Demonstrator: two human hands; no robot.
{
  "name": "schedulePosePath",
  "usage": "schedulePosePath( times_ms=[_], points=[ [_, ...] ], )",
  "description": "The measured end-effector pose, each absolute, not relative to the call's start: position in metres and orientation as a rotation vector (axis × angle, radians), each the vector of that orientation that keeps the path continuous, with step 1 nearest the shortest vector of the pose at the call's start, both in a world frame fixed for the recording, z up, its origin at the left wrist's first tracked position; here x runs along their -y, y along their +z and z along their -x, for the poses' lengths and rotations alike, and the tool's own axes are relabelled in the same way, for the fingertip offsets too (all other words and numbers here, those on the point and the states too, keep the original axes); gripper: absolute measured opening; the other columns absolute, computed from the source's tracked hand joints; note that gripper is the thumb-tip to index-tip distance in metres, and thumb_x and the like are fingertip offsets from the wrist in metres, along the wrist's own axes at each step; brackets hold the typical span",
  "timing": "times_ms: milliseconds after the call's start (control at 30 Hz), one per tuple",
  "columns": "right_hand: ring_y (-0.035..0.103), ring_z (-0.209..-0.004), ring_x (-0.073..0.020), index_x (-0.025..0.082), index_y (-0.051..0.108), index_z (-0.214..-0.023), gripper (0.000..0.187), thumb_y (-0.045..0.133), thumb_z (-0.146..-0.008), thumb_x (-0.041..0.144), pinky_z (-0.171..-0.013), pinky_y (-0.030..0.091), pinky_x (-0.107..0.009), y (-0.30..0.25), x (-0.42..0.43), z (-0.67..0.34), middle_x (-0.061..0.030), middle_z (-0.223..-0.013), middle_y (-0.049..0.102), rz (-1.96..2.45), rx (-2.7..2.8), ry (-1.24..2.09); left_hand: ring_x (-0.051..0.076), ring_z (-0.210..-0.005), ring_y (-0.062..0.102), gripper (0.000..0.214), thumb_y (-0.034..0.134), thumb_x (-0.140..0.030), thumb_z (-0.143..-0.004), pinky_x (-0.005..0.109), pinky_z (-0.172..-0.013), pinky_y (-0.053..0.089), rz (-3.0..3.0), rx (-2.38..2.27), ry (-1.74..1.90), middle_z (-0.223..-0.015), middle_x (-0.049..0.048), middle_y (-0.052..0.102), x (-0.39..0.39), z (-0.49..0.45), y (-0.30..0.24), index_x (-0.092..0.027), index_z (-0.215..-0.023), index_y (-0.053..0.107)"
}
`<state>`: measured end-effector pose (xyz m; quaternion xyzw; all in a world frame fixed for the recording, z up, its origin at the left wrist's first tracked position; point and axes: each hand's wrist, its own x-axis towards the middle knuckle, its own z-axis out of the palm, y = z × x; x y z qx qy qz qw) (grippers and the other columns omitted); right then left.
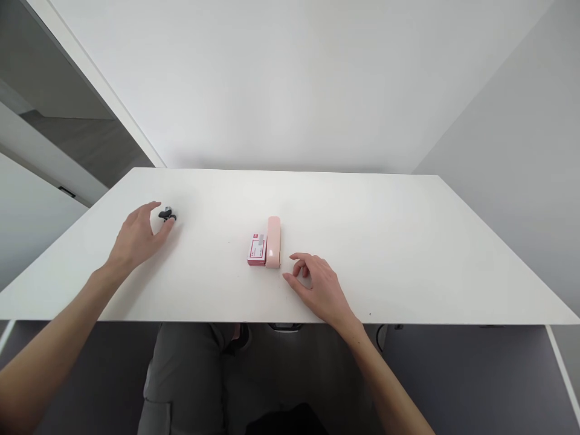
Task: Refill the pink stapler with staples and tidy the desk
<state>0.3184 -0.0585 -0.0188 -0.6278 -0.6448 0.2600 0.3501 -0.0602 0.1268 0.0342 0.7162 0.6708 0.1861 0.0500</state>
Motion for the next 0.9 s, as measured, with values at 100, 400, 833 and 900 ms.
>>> schedulePosePath(
  times_ms=[100,400,833,900],
  points=[
    [0.066,-0.092,-0.0238,0.029,0.064,-0.128,0.028,0.062,-0.105,0.046,-0.094,0.055,-0.043,-0.019,0.058,-0.318,-0.0021,-0.098,0.074,1.632,1.680,0.652,0.042,-0.142,0.057,0.070,0.047,-0.042,-0.100,0.060,-0.118,0.048,-2.140,-2.059,0.391,-0.164,0.0171,0.051,-0.119,0.059,0.037,-0.014,-0.164,0.041],
    [0.065,-0.094,-0.0253,0.029,0.063,-0.128,0.027,0.062,-0.104,0.043,-0.095,0.054,-0.045,-0.017,0.058,-0.319,-0.0025,-0.098,0.074,1.623,1.660,0.693,0.037,-0.148,0.053,0.082,0.041,-0.025,-0.092,0.054,-0.120,0.048,-2.391,-1.609,0.388,-0.174,0.0123,0.041,-0.103,0.024,0.022,-0.013,-0.171,0.025],
    [0.066,-0.091,-0.0233,0.028,0.062,-0.128,0.026,0.062,-0.105,0.041,-0.094,0.055,-0.043,-0.020,0.057,-0.320,-0.0015,-0.097,0.075,1.610,1.712,0.625,0.035,-0.156,0.044,0.087,0.038,-0.010,-0.088,0.056,-0.119,0.043,-2.448,-1.064,0.239,-0.170,0.0052,0.048,-0.085,-0.070,0.035,-0.019,-0.171,0.017],
    [0.066,-0.092,-0.0234,0.028,0.062,-0.128,0.027,0.061,-0.105,0.041,-0.094,0.055,-0.043,-0.020,0.056,-0.320,-0.0020,-0.097,0.075,1.608,1.717,0.619,0.034,-0.155,0.044,0.088,0.039,-0.009,-0.086,0.055,-0.118,0.044,-2.446,-1.030,0.222,-0.169,0.0053,0.051,-0.085,-0.074,0.038,-0.019,-0.171,0.018]
  ],
)
